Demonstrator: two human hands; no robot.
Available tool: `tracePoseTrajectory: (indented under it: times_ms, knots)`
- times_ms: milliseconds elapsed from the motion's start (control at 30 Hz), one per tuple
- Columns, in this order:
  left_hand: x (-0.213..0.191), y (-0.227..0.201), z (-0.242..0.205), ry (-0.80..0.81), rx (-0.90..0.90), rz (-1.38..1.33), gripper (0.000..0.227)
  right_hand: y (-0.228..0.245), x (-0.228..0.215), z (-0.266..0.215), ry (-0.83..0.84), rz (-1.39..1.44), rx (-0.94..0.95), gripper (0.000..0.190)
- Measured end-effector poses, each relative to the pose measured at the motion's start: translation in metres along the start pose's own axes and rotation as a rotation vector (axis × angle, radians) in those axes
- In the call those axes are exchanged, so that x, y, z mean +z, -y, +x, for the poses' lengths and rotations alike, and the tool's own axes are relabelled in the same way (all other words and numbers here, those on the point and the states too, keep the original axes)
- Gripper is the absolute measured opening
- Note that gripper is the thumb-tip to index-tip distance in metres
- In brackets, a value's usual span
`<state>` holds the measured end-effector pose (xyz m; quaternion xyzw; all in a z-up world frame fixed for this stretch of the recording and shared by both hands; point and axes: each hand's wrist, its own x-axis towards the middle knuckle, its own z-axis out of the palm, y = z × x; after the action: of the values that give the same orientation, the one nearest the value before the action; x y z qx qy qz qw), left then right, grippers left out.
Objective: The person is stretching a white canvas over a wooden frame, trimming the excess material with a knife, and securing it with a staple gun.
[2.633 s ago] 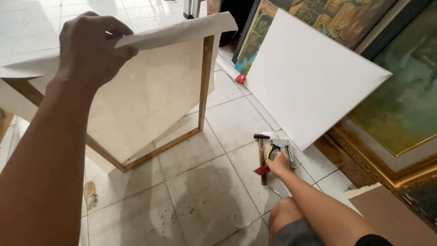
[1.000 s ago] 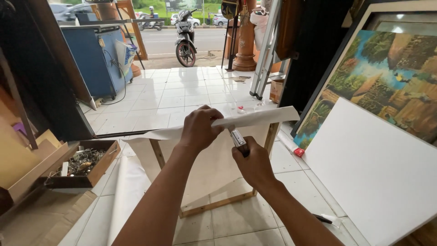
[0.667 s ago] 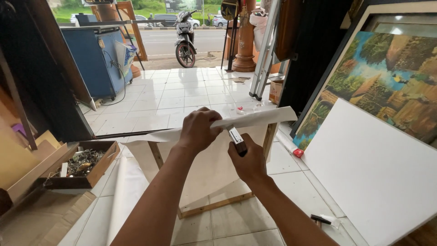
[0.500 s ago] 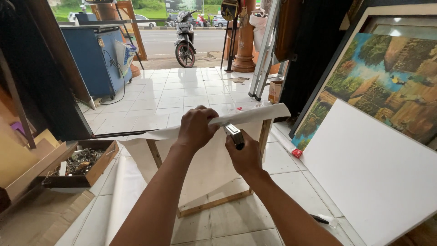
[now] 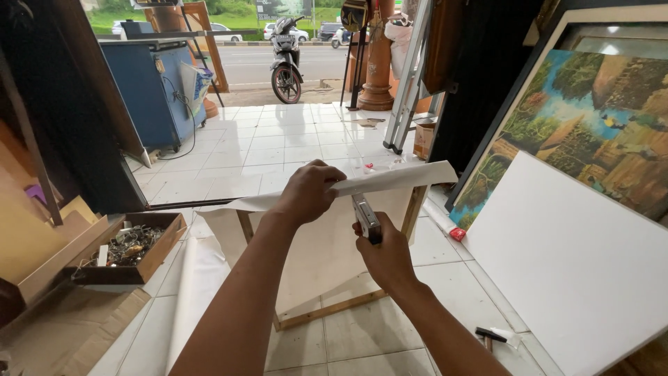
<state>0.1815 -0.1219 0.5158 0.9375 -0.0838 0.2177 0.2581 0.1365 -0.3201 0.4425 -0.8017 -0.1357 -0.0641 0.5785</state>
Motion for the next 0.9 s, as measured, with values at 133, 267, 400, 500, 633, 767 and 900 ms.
tracePoseTrajectory:
  times_ms: [133, 267, 400, 500, 633, 767, 900]
  knots:
    - [-0.004, -0.007, -0.004, 0.006, 0.023, 0.010, 0.040, -0.008, 0.009, 0.016, 0.000, -0.071, -0.043, 0.036]
    - [-0.006, -0.008, -0.007, 0.012, 0.032, 0.035, 0.041, -0.014, 0.023, 0.026, -0.005, -0.085, -0.053, 0.030]
    - [-0.002, 0.000, -0.003, 0.003, 0.039, 0.049, 0.041, -0.010, 0.033, 0.026, -0.069, -0.004, -0.119, 0.013]
    - [0.005, 0.004, -0.003, 0.004, 0.045, 0.066, 0.041, -0.028, 0.044, 0.036, -0.149, -0.033, -0.207, 0.007]
    - [0.007, 0.012, -0.001, -0.005, 0.044, 0.084, 0.042, -0.033, 0.050, 0.045, -0.177, 0.058, -0.285, 0.012]
    - [0.007, 0.009, -0.002, 0.001, 0.054, 0.171, 0.045, -0.037, 0.040, 0.044, -0.136, 0.167, -0.259, 0.021]
    - [0.027, 0.009, 0.011, 0.058, 0.105, 0.418, 0.044, -0.028, 0.016, 0.023, -0.113, 0.250, -0.143, 0.028]
